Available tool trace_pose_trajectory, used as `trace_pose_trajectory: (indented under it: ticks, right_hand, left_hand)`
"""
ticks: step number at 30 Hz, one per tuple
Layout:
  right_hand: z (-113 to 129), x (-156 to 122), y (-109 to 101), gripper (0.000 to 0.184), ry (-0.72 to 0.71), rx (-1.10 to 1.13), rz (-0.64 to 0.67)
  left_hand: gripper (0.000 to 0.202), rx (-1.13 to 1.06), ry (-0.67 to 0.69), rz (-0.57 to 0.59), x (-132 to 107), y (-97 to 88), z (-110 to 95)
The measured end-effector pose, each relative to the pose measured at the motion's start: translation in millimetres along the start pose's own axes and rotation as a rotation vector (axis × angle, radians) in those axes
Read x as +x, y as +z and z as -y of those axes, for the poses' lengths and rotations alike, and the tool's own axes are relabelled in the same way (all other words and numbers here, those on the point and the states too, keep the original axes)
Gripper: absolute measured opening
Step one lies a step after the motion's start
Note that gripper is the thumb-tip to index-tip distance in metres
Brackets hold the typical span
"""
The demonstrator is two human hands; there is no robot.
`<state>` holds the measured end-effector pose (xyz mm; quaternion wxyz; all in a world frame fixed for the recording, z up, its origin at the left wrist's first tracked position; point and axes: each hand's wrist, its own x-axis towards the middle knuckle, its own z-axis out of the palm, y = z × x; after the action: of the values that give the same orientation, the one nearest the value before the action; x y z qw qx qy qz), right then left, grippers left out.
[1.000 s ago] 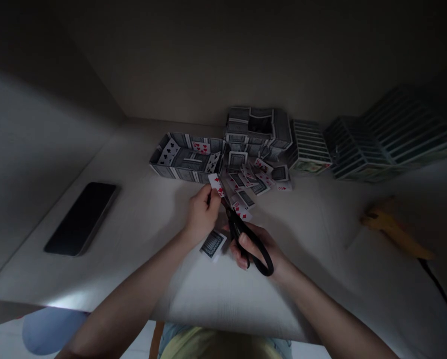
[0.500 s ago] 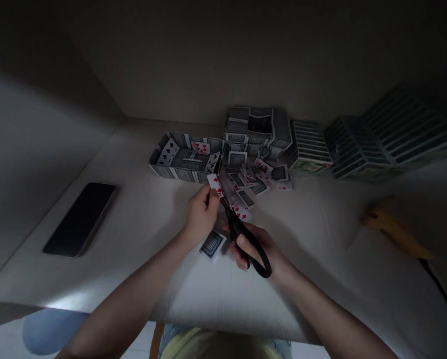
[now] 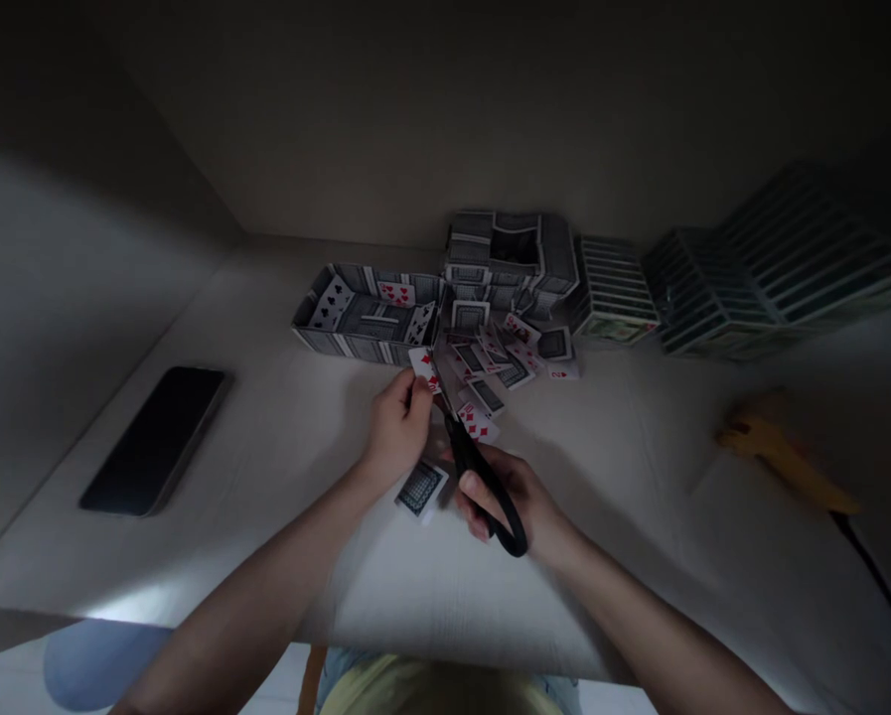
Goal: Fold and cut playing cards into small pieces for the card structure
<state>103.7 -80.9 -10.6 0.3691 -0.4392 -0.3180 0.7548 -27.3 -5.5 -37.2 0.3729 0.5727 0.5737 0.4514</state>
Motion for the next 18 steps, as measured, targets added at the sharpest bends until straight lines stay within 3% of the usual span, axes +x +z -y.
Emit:
trace_pose_trajectory:
  ticks: [10,18]
  right_hand:
    - [6,0,3,0.056,0.018,-0.062,-0.029]
    - [5,-2,5,0.052,0.022,-0.097,-0.005]
  left_hand:
    - [0.029,-0.241,-0.162,0.056,3,-2.3,-16]
    - [0.029,-0.24,-0.171,-0.016,6,-0.2,-11]
